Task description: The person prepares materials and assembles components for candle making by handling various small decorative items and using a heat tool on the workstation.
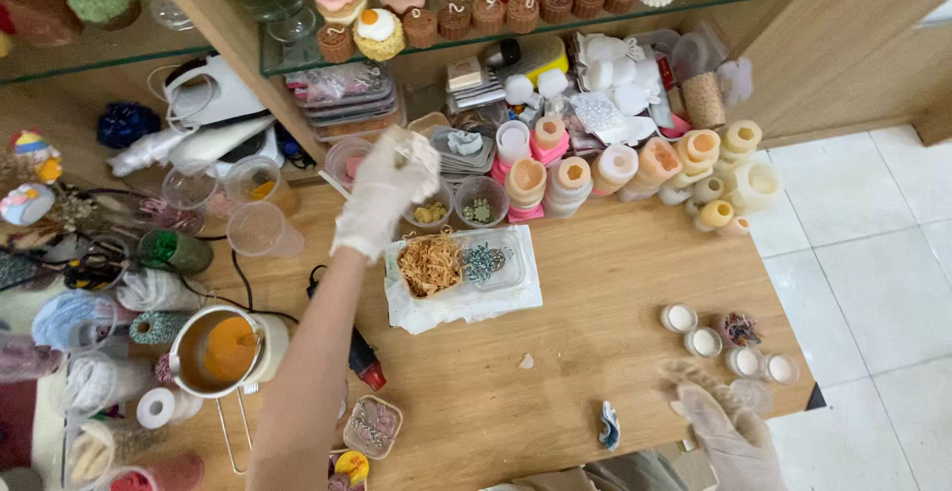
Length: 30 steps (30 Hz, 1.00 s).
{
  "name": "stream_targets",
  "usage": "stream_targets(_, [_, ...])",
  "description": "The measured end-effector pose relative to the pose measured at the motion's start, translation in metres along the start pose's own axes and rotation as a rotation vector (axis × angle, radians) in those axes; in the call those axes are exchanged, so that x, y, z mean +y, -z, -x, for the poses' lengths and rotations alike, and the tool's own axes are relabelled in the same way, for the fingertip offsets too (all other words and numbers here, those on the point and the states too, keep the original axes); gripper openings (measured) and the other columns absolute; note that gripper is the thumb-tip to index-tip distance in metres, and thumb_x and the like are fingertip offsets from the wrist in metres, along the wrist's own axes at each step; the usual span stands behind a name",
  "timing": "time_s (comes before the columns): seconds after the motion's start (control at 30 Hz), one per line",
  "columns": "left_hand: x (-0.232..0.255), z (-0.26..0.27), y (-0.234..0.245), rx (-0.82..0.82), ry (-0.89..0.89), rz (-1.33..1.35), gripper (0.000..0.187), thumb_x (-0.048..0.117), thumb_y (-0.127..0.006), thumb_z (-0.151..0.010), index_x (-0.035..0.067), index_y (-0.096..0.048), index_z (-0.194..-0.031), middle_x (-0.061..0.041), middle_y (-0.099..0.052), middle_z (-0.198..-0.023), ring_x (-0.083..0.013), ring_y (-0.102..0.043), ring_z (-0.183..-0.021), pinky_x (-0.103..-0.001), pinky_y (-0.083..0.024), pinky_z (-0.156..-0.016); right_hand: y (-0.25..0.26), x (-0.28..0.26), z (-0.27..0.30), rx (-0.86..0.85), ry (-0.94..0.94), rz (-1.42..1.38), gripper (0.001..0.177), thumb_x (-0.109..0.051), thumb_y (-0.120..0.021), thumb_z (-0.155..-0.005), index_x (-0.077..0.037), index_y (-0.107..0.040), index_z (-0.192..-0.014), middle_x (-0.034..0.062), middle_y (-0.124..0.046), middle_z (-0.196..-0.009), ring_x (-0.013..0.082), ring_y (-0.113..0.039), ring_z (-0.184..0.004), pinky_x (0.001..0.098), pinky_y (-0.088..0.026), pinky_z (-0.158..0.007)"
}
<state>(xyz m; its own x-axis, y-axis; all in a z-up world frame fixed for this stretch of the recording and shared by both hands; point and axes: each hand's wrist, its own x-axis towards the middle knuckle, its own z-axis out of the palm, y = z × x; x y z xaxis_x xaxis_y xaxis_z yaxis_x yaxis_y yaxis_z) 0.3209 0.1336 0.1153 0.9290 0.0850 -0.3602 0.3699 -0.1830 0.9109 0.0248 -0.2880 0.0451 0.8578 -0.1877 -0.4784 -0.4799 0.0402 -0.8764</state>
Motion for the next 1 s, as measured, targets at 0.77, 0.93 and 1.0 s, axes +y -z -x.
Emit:
stream_targets(0.77, [-0.148,-0.208,0.065,0.265,-0.534,-1.268,0.046,0.036,-0.066,-0.1,-0.009,-0.073,-0.102,-0.038,-0.068,-0.11,-0.0504,-0.066,-0.101,-0.055,-0.05,-0.089,0.045,0.022,0.127,0.629,-0.279,0.093,0.034,-0.032,-0.057,-0.1,-0.016,-0.074,-0.125,-0.0016,-0.076,-0.1,0.0064,-0.048,-0.08,0.0237,-0.042,-0.065])
stream_targets(0.93, [-0.057,-0.12,0.031,0.239,-0.646,-0.851,0.044,0.027,-0.059,-0.103,-0.008,-0.063,-0.128,-0.034,-0.063,-0.126,-0.0478,-0.061,-0.114,-0.053,-0.047,-0.097,0.047,0.016,0.119,0.631,-0.304,0.078,0.032,-0.032,-0.061,-0.097,-0.019,-0.075,-0.123,-0.0029,-0.078,-0.1,0.0046,-0.049,-0.076,0.0233,-0.039,-0.062])
stream_targets(1.0, [-0.019,-0.077,0.008,0.195,-0.604,-0.6,0.049,0.029,-0.056,-0.105,-0.005,-0.058,-0.14,-0.03,-0.062,-0.131,-0.0456,-0.06,-0.116,-0.051,-0.046,-0.1,0.05,0.015,0.116,0.632,-0.304,0.095,0.032,-0.032,-0.062,-0.097,-0.019,-0.076,-0.123,-0.0032,-0.078,-0.1,0.0048,-0.051,-0.075,0.023,-0.04,-0.062])
